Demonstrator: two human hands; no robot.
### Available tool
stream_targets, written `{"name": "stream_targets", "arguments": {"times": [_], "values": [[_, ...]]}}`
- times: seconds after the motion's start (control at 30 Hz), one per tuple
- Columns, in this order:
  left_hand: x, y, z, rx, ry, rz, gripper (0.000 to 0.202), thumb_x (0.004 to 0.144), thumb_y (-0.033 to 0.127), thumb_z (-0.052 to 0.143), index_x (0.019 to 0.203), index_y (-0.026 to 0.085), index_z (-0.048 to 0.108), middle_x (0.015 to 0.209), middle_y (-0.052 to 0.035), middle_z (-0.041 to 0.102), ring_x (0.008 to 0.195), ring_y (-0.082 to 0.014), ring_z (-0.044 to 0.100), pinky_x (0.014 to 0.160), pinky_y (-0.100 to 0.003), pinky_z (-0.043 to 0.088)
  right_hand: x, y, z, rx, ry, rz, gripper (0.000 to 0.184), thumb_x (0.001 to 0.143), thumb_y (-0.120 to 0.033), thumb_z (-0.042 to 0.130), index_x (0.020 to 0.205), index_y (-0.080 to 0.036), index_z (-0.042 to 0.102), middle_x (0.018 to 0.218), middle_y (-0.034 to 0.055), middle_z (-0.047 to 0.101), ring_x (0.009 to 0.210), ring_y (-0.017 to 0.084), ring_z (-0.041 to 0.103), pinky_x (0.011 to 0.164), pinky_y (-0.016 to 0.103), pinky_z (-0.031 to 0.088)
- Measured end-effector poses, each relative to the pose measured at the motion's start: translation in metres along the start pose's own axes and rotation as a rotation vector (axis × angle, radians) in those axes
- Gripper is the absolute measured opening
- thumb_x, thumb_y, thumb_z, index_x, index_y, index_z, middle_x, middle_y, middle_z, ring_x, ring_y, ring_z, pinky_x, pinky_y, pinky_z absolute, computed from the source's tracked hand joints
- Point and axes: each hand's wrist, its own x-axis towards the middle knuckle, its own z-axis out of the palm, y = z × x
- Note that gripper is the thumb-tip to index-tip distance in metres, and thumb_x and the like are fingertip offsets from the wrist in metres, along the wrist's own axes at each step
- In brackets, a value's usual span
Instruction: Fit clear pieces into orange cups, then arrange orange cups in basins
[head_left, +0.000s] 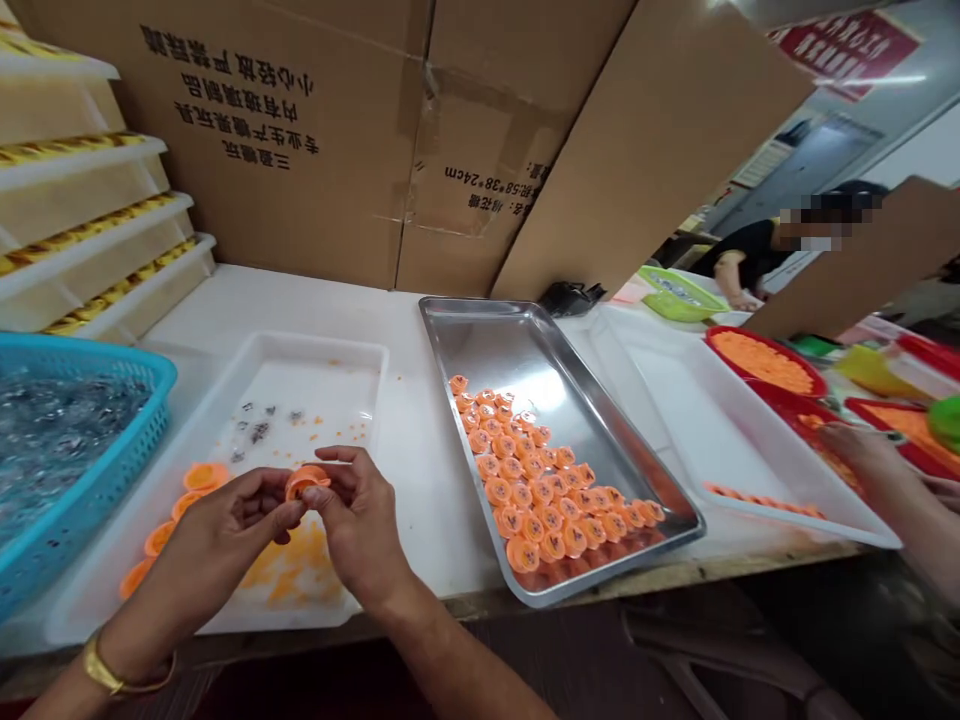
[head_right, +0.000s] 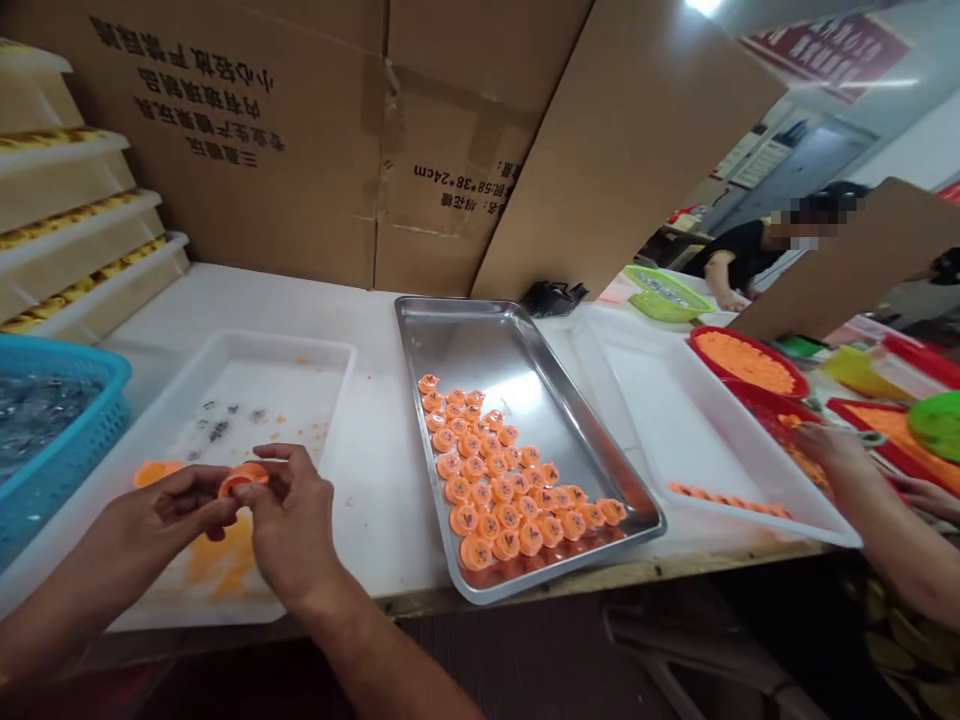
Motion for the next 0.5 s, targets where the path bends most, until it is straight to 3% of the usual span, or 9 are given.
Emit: {"name": "stream_targets", "arguments": {"times": [0.17, 0.33, 0.5], "values": [[0.003, 0.012, 0.014, -0.133, 0.041, -0.020, 0.040, 0.069, 0.046, 0.070, 0.094, 0.017, 0.061, 0.071, -0.0005, 0.064, 0.064, -0.0146, 0.059, 0.063, -0.026, 0.050, 0.001, -0.008, -0.009, 0.029, 0.049, -0.009, 0.020, 0.075, -0.021, 0.061, 0.095, -0.020, 0.059, 0.084, 0.0013, 0.068, 0.075, 0.015, 0.065, 0.073, 0.031, 0.055], [0.002, 0.024, 0.012, -0.451, -0.150, -0.178, 0.037, 0.072, 0.048, 0.068, 0.079, 0.012, 0.062, 0.066, -0.0027, 0.061, 0.061, -0.0122, 0.057, 0.059, -0.024, 0.047, 0.001, -0.017, -0.023, -0.007, -0.065, 0.098, 0.030, 0.083, -0.040, 0.057, 0.099, -0.016, 0.064, 0.091, 0.0053, 0.069, 0.081, 0.017, 0.067, 0.079, 0.034, 0.056], [-0.002, 0.024, 0.011, -0.600, -0.185, -0.231, 0.035, 0.072, 0.046, 0.068, 0.078, 0.012, 0.062, 0.066, -0.0017, 0.057, 0.058, -0.0105, 0.054, 0.052, -0.022, 0.043, 0.000, -0.019, -0.026, -0.041, -0.083, 0.066, 0.027, 0.081, -0.039, 0.061, 0.093, -0.016, 0.067, 0.085, 0.0041, 0.069, 0.076, 0.016, 0.067, 0.076, 0.034, 0.058]]}}
